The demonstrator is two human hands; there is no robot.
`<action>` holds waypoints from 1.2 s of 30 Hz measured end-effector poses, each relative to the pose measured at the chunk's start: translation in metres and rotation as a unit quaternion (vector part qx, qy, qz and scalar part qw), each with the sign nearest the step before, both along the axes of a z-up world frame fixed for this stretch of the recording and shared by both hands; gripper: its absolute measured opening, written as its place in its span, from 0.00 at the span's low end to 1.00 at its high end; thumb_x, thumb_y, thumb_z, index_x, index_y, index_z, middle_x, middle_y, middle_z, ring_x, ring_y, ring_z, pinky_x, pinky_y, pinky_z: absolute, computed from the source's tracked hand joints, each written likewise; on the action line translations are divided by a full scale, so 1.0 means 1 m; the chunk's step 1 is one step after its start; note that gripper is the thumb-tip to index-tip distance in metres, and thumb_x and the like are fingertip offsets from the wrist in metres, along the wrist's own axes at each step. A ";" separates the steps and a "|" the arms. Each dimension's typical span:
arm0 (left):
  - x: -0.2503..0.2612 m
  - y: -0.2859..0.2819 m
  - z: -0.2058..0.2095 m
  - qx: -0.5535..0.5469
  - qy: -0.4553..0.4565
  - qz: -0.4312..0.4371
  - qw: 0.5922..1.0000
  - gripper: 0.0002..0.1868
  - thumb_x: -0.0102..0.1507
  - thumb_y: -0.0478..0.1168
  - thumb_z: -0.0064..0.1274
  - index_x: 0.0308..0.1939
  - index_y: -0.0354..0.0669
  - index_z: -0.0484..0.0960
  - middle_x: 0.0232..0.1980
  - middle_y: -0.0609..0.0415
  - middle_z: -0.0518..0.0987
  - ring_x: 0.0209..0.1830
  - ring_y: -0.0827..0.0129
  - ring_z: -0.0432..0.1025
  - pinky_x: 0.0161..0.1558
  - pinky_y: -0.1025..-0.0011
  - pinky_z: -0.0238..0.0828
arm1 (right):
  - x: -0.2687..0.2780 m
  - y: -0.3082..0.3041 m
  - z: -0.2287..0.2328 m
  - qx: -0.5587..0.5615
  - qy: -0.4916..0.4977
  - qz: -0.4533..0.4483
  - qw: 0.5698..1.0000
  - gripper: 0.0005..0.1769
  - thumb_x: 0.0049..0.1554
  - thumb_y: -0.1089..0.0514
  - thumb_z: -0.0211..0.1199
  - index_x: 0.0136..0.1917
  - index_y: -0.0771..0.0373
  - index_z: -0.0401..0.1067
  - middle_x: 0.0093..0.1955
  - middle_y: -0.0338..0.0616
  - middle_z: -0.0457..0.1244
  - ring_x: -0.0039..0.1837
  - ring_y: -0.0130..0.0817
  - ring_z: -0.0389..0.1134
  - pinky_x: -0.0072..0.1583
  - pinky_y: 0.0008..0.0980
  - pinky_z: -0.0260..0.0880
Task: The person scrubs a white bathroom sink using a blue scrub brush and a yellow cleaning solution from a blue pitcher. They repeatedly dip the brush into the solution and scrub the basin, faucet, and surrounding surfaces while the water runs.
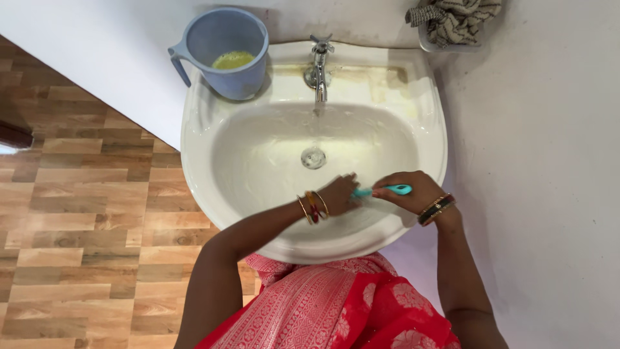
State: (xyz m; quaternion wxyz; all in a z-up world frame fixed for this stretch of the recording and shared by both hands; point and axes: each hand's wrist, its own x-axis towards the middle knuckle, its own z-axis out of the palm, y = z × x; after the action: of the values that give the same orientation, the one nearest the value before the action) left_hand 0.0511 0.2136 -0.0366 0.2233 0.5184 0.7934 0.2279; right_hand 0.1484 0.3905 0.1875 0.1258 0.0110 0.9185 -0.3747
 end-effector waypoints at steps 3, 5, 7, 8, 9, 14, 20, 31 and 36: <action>-0.013 -0.018 0.038 0.016 -0.007 0.034 0.999 0.28 0.64 0.49 0.54 0.63 0.37 0.73 0.67 0.37 0.73 0.69 0.47 0.67 0.70 0.54 0.62 | 0.002 -0.015 -0.011 0.008 0.032 -0.035 0.999 0.14 0.54 0.47 0.72 0.50 0.55 0.83 0.47 0.43 0.75 0.48 0.35 0.76 0.52 0.33 0.74; -0.018 -0.018 0.075 0.145 -0.024 0.055 0.988 0.27 0.63 0.38 0.54 0.66 0.39 0.71 0.66 0.43 0.75 0.68 0.48 0.68 0.69 0.56 0.63 | 0.005 -0.021 -0.010 -0.028 0.140 -0.059 0.988 0.13 0.57 0.49 0.70 0.52 0.57 0.82 0.50 0.44 0.74 0.51 0.36 0.76 0.54 0.33 0.75; -0.022 -0.010 0.110 0.296 0.033 0.066 0.952 0.29 0.60 0.33 0.56 0.66 0.40 0.69 0.65 0.43 0.74 0.69 0.46 0.67 0.70 0.56 0.61 | 0.005 -0.023 -0.007 -0.088 0.299 -0.067 0.948 0.12 0.61 0.51 0.67 0.55 0.59 0.79 0.56 0.45 0.72 0.58 0.37 0.75 0.58 0.32 0.75; -0.029 -0.002 0.125 0.343 0.091 0.068 0.932 0.28 0.58 0.33 0.58 0.63 0.42 0.71 0.63 0.45 0.75 0.69 0.45 0.66 0.71 0.55 0.59 | -0.001 -0.024 -0.005 -0.072 0.339 -0.063 0.936 0.12 0.61 0.53 0.68 0.55 0.60 0.79 0.57 0.45 0.72 0.59 0.38 0.75 0.58 0.33 0.75; -0.037 0.008 0.137 0.358 0.087 0.069 0.927 0.27 0.57 0.34 0.59 0.61 0.41 0.72 0.60 0.46 0.75 0.65 0.47 0.68 0.72 0.53 0.58 | -0.008 -0.026 -0.005 -0.058 0.377 -0.060 0.922 0.11 0.61 0.54 0.68 0.55 0.61 0.79 0.58 0.46 0.71 0.59 0.39 0.74 0.58 0.33 0.74; -0.091 0.035 0.134 0.340 0.028 0.092 0.935 0.21 0.55 0.41 0.65 0.50 0.44 0.77 0.48 0.50 0.79 0.53 0.50 0.72 0.59 0.57 0.68 | -0.054 -0.040 -0.028 0.069 0.459 -0.100 0.880 0.07 0.57 0.57 0.72 0.49 0.59 0.80 0.54 0.45 0.71 0.57 0.42 0.72 0.57 0.37 0.74; -0.114 0.035 0.101 0.347 0.096 0.151 0.920 0.13 0.55 0.41 0.64 0.42 0.50 0.82 0.31 0.53 0.80 0.40 0.59 0.72 0.50 0.58 0.65 | -0.083 -0.050 -0.047 0.044 0.433 -0.112 0.893 0.07 0.57 0.55 0.71 0.47 0.59 0.80 0.50 0.45 0.71 0.50 0.40 0.75 0.49 0.35 0.75; -0.128 0.042 0.100 0.429 0.022 0.125 0.894 0.08 0.56 0.37 0.58 0.38 0.44 0.81 0.34 0.48 0.82 0.37 0.52 0.76 0.47 0.60 0.69 | -0.092 -0.051 -0.017 0.067 0.423 -0.080 0.900 0.07 0.57 0.57 0.69 0.48 0.61 0.79 0.48 0.47 0.70 0.48 0.43 0.74 0.50 0.37 0.75; -0.166 0.047 0.119 0.438 -0.010 0.138 0.888 0.10 0.55 0.36 0.55 0.40 0.40 0.80 0.32 0.45 0.81 0.34 0.52 0.76 0.41 0.62 0.70 | -0.139 -0.044 -0.018 0.052 0.431 -0.075 0.898 0.07 0.58 0.57 0.68 0.48 0.61 0.78 0.54 0.51 0.71 0.50 0.48 0.73 0.50 0.39 0.74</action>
State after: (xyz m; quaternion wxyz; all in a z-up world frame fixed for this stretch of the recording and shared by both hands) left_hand -0.1150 0.2605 0.0827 -0.0519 0.4469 0.6739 0.5861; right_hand 0.0095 0.3466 0.1699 -0.3117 -0.0766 0.8974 -0.3028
